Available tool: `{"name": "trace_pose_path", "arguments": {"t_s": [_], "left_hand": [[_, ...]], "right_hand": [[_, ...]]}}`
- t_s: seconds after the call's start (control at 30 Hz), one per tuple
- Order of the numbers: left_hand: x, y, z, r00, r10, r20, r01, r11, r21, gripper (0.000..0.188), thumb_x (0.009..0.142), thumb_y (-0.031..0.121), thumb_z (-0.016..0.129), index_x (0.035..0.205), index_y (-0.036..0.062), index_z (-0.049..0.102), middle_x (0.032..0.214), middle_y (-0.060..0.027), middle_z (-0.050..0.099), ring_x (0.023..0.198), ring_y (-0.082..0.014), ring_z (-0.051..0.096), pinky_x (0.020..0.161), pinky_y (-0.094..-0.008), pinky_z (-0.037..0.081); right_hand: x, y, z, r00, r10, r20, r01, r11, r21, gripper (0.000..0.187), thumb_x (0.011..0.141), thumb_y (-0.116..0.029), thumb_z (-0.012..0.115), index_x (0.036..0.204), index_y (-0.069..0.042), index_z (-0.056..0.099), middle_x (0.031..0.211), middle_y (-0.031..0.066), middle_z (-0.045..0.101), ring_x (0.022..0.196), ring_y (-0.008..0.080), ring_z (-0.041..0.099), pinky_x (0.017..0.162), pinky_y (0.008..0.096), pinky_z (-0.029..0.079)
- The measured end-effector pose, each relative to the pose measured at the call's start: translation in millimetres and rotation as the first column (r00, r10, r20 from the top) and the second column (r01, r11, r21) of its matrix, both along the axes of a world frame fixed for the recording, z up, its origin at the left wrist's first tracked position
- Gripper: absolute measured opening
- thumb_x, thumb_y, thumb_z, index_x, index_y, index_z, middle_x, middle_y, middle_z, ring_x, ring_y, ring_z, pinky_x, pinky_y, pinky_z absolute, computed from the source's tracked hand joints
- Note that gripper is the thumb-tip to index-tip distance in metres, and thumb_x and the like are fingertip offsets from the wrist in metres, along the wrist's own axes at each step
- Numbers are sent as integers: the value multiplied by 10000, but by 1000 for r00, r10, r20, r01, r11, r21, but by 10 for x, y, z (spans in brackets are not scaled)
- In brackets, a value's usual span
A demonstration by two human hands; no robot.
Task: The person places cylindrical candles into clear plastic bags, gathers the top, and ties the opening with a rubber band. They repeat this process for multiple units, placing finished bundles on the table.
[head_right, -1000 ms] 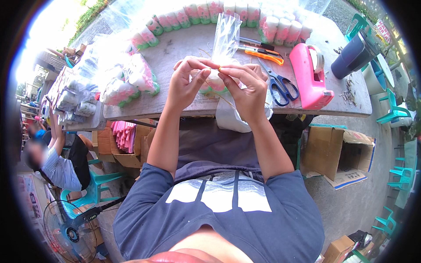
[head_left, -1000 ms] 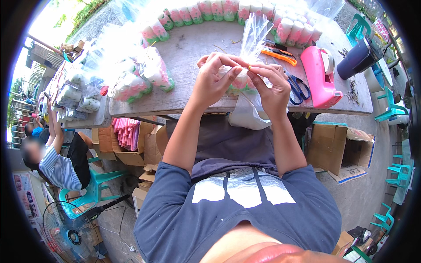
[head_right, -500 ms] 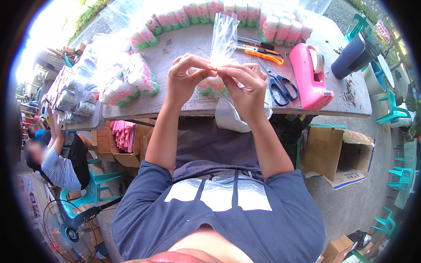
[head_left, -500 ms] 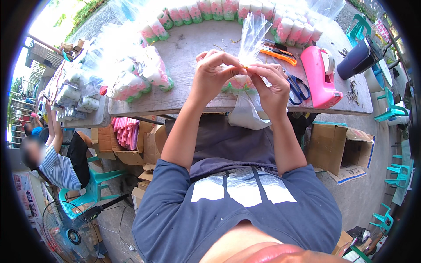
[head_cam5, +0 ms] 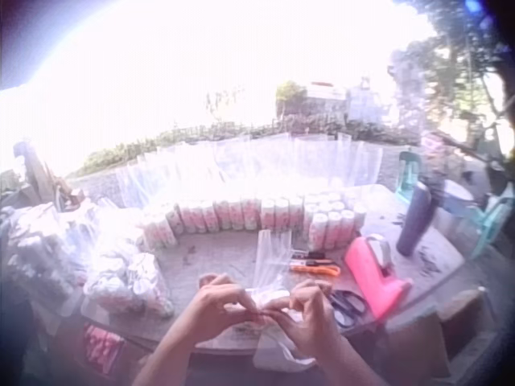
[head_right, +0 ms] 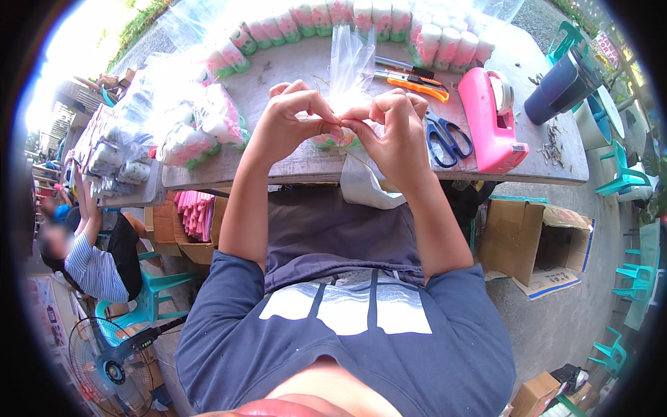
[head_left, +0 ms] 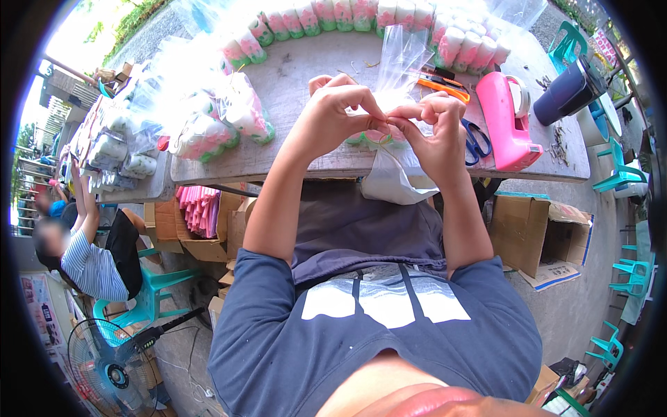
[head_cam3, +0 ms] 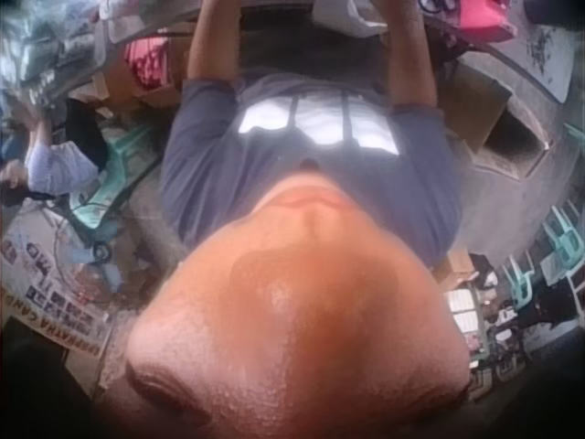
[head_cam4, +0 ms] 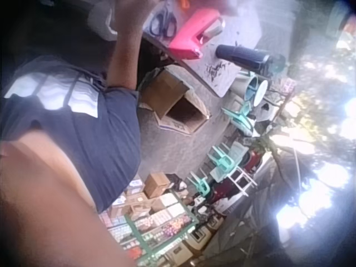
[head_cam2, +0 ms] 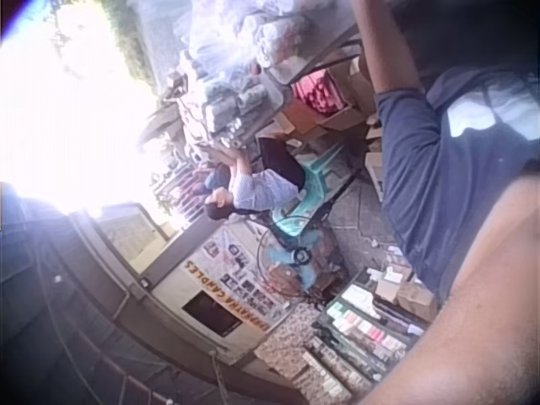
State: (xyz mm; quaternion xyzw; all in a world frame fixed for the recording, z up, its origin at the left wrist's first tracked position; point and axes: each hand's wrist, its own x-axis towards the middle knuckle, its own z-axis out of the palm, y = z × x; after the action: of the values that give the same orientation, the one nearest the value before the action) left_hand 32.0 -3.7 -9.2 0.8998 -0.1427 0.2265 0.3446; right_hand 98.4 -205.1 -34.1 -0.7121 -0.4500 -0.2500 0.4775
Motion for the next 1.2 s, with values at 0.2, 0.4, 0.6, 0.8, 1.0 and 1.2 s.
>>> {"name": "trace_pose_path", "arguments": {"t_s": [0.2,0.4,0.6,0.8,1.0,1.2], "left_hand": [[17,-32,5,925,-104,-366,-110,848,-518,146,772,154,835,829,77,725,774,11,689,736,-75,590,750,-265,459],[-23,-113,43,935,-81,-346,-143,804,-577,116,812,91,802,858,18,725,809,-5,694,752,-50,614,641,-204,496],[-129,-107,128,931,-64,-359,-153,826,-543,127,818,96,808,875,8,736,959,-62,724,901,-111,650,820,-259,515],[-144,-159,27,984,176,-27,-177,959,-220,138,771,151,813,895,119,764,857,22,728,860,-131,618,833,-279,430],[-195,-335,-68,828,259,497,-385,908,168,234,705,149,796,927,211,756,858,77,723,880,-147,587,828,-314,363],[-200,-354,-119,904,369,216,-342,927,-151,216,751,130,808,953,196,770,897,16,748,874,-181,629,854,-325,383]], "right_hand": [[84,11,89,988,80,132,-75,996,-42,206,743,-116,817,921,-125,714,888,-11,736,772,164,566,758,312,396],[85,53,56,998,45,47,-45,999,-20,147,755,-105,797,891,-150,765,863,-35,731,785,165,579,775,310,383],[57,94,26,996,38,-76,-34,998,48,119,771,-83,785,881,-126,767,860,-17,735,786,171,575,783,311,386],[-9,96,87,998,15,-68,-15,1000,2,110,797,-40,773,905,-63,759,861,31,722,811,177,590,769,301,447],[-79,105,142,908,24,-419,-13,1000,28,120,840,-36,733,955,-41,768,872,53,725,811,141,583,762,280,462],[-104,83,178,896,33,-443,-38,999,-3,140,836,-19,725,966,-46,769,883,46,722,811,132,558,764,273,462]]}}
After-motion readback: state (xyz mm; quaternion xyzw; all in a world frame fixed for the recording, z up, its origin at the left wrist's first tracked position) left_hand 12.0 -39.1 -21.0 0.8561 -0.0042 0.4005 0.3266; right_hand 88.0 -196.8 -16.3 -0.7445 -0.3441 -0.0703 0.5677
